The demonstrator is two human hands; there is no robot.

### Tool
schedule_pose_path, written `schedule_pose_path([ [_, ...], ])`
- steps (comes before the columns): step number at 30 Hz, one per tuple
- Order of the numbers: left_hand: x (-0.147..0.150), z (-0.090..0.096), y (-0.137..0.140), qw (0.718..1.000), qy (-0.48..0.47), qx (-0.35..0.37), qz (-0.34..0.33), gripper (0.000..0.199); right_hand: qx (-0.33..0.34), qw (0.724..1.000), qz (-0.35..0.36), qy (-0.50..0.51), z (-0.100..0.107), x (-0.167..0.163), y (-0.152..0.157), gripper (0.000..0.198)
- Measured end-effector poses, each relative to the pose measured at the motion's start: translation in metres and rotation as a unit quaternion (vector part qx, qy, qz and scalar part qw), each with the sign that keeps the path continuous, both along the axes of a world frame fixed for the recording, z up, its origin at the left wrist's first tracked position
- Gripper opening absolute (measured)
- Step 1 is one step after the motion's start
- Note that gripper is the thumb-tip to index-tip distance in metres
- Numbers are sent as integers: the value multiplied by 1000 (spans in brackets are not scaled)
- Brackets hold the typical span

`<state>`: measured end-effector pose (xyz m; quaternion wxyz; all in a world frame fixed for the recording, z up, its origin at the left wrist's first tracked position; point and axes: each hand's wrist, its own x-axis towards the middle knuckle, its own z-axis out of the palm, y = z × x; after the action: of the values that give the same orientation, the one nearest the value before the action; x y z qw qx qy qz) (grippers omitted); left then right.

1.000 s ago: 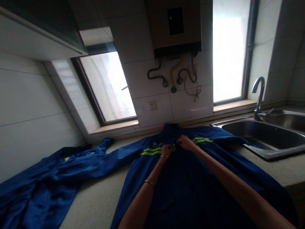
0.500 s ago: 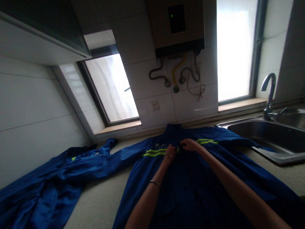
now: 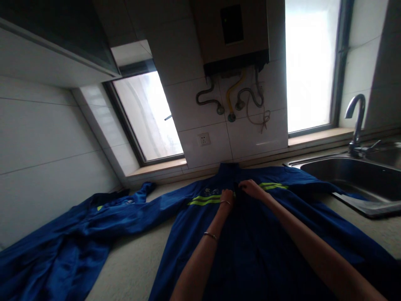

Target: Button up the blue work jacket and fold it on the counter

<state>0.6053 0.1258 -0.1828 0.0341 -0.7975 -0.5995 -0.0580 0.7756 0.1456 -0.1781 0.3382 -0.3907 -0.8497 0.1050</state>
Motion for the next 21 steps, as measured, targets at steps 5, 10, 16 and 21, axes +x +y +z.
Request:
schedule_pose_path([
  [5, 4, 0, -1, 1000, -5, 13, 25, 23, 27, 998, -9, 54, 7, -12, -2, 35],
  [10, 4, 1, -6, 998, -44, 44, -5, 27, 36, 998, 8, 55, -3, -18, -2, 34],
  [16, -1, -2, -2, 992, -111, 55, -21, 25, 21, 999, 20, 34, -3, -18, -9, 35],
  [21, -2, -8, -3, 982, -173, 74, -20, 22, 7, 999, 23, 21, 1, -19, -16, 35],
])
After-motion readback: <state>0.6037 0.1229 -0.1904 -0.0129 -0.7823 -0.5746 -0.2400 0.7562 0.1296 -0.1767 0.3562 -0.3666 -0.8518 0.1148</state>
